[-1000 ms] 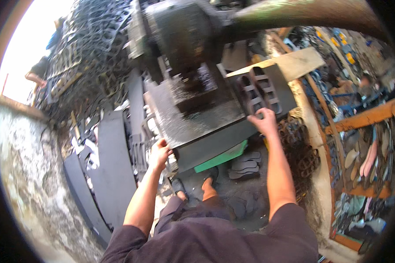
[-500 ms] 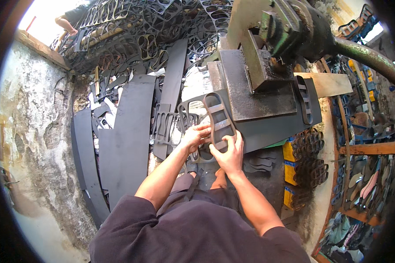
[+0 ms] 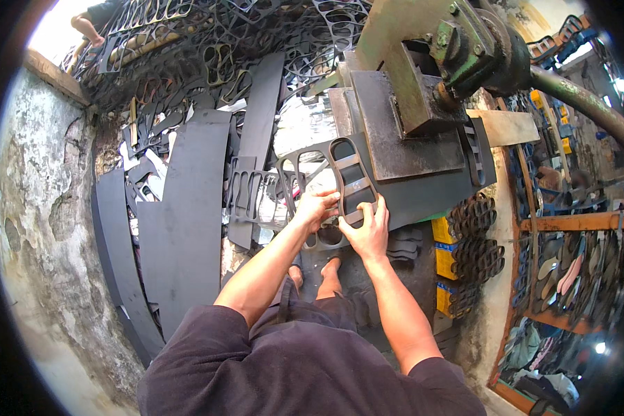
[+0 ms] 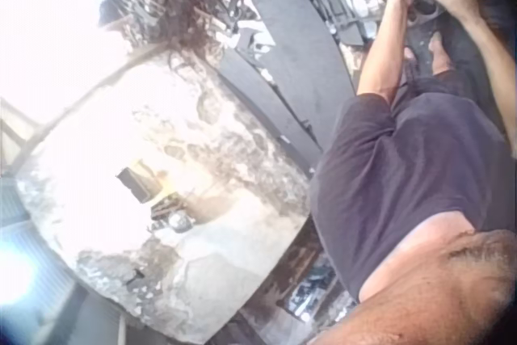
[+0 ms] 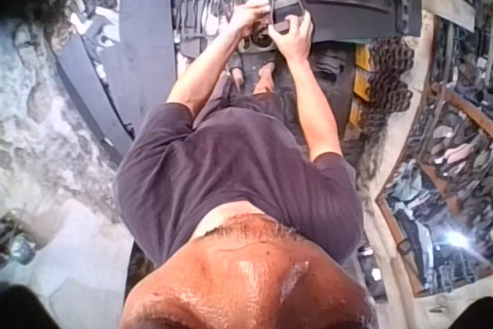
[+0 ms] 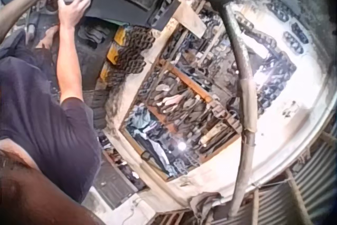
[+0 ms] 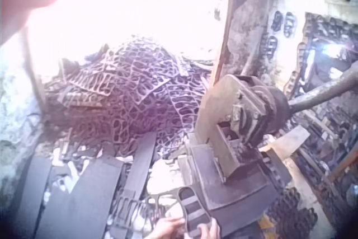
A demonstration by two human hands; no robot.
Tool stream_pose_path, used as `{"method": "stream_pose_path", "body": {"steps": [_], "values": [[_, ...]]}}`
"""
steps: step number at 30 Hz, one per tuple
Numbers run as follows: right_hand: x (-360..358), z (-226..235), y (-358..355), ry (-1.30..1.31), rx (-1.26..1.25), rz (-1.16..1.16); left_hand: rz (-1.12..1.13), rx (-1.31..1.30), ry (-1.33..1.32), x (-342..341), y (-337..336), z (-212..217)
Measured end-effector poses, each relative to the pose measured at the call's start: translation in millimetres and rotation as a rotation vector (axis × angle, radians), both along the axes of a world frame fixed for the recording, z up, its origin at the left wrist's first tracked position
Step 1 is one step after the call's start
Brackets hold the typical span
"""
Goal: The person operates a manual hydraulic press to cut flip-flop soles from a large rubber sheet. They repeatedly position the sheet under the press, activate the cut, and remove the finished soles. The person then stacks the cut soles on the floor and places them on a shelf.
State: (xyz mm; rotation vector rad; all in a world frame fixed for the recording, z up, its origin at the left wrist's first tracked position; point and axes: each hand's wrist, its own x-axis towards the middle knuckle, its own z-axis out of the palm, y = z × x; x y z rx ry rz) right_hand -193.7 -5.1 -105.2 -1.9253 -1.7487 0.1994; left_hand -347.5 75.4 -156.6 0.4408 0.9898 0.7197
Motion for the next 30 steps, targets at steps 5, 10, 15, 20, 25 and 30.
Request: {"method": "stream_pose_path", "body": {"steps": [5, 10, 15, 20, 25, 30], "values": [[1, 0, -1, 0.037, -0.048, -0.03, -0.059, 0.055, 0.009, 2, -5, 11], [59, -12, -22, 0.328, 0.039, -0.1, -0.081, 0.064, 0.022, 13, 10, 18], [138, -16, -19, -0.141, -0.363, -0.181, -0.042, 0.088, 0.022, 61, 36, 20], [174, -14, 15, -0.149, -0.316, -0.216, 0.392, 0.63, 1.01, 36, 69, -27], [222, -23, 51, -0.125, -0.341, -0.285, 0.139, 0.037, 0.128, 10, 80, -13], [252, -35, 94, -0.097, -0.303, -0.272, 0.079, 0.164, 0.223, 13, 124, 42]]}}
